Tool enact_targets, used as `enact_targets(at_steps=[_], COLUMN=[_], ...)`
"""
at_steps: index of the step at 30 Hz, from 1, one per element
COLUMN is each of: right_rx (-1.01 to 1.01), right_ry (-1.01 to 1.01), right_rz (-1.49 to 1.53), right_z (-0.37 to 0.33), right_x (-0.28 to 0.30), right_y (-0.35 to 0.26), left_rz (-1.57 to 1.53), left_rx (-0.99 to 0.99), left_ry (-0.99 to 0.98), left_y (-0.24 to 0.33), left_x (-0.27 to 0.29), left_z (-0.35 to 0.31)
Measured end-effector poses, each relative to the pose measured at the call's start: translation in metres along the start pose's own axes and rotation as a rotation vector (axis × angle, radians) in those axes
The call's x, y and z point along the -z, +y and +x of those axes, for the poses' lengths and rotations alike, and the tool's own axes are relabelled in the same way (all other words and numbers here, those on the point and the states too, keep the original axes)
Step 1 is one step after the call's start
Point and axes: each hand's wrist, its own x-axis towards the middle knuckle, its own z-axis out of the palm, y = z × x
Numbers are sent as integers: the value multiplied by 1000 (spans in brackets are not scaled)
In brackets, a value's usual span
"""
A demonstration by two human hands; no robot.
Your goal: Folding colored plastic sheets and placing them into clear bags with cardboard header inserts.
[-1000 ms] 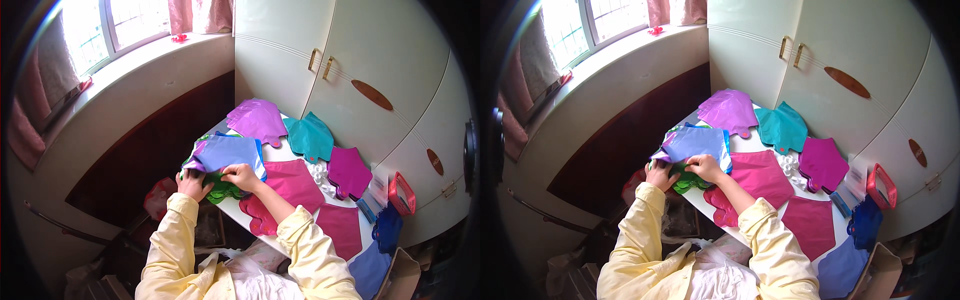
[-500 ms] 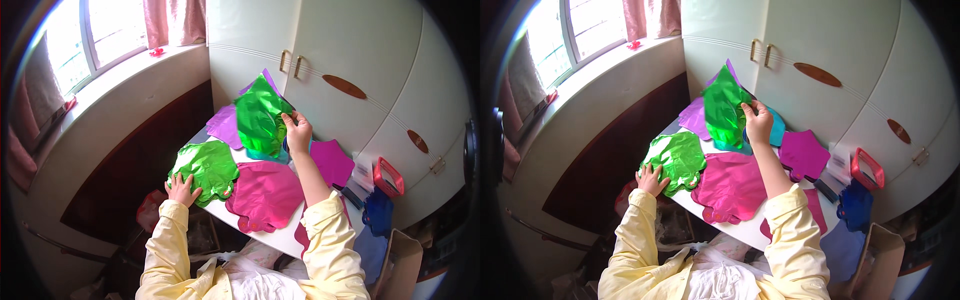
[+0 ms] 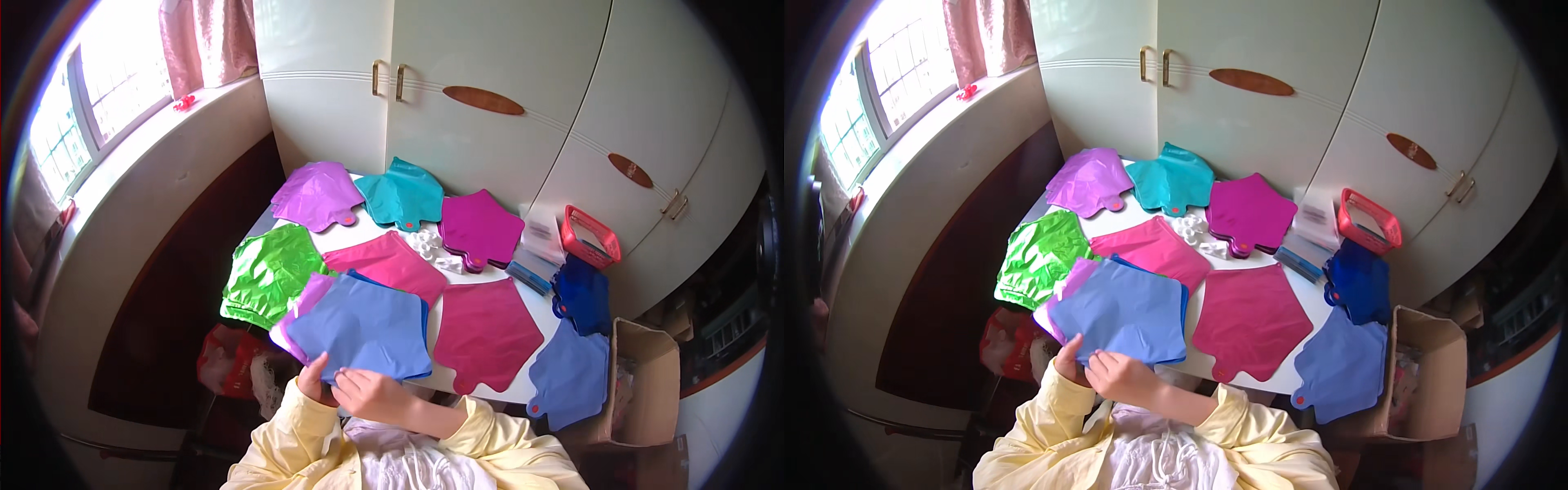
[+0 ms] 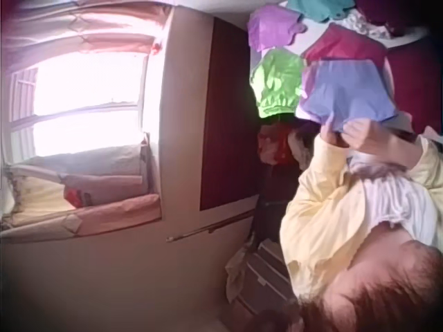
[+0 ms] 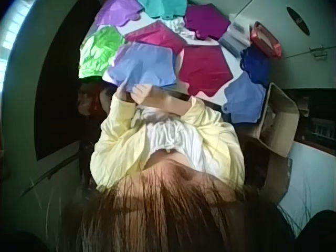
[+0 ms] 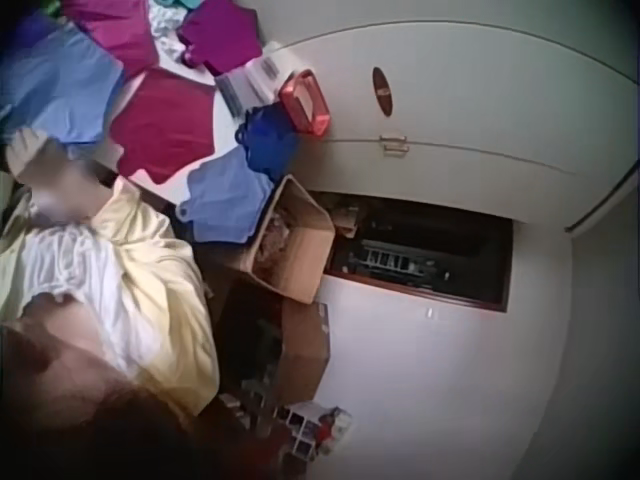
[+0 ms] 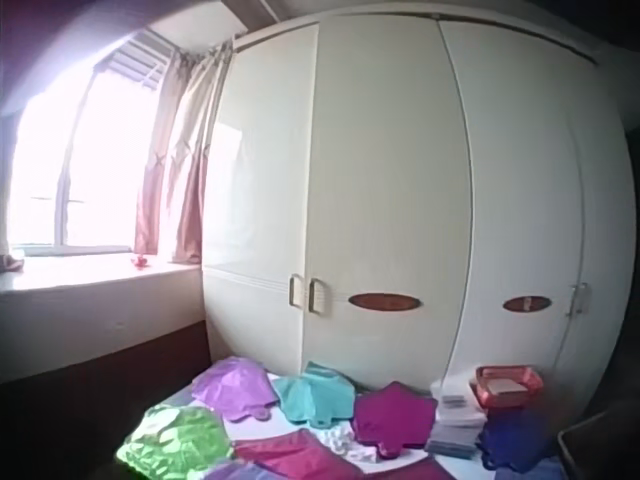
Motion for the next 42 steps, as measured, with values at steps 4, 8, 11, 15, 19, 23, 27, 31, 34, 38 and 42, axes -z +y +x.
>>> enact_targets(at_steps=[4,8,11,15,19,23,27,31,34,38,42], right_rx=[-80,-463,-904,-1094,-1020,-1003,-910,-935,-931,-991,-1245], right_ry=[134,248,423,512,441,282,291,297,348,477,1011], right_rz=[262,462,520,993,1031,858,851,889,843,796,1343], right_z=[-25,-49,-78,-92,-82,-59,-51,-52,-67,-100,-124], right_x=[-14,15,1,-38,-45,-29,-39,-31,-17,-2,31], right_y=[-15,-9,15,27,35,39,34,38,37,34,37], left_rz=[391,276,276,426,473,478,552,768,935,1063,1030], left_rx=[-202,-226,-191,-202,-148,-157,-131,-328,-536,-574,-512], left_ry=[325,310,278,319,281,268,253,181,86,-147,-418], left_y=[-14,-18,-17,-15,-4,2,5,5,4,9,5], left_x=[14,32,42,37,52,67,66,64,50,-22,-92], left_z=[-7,-20,-20,-15,-12,-5,-1,4,-1,-11,-4])
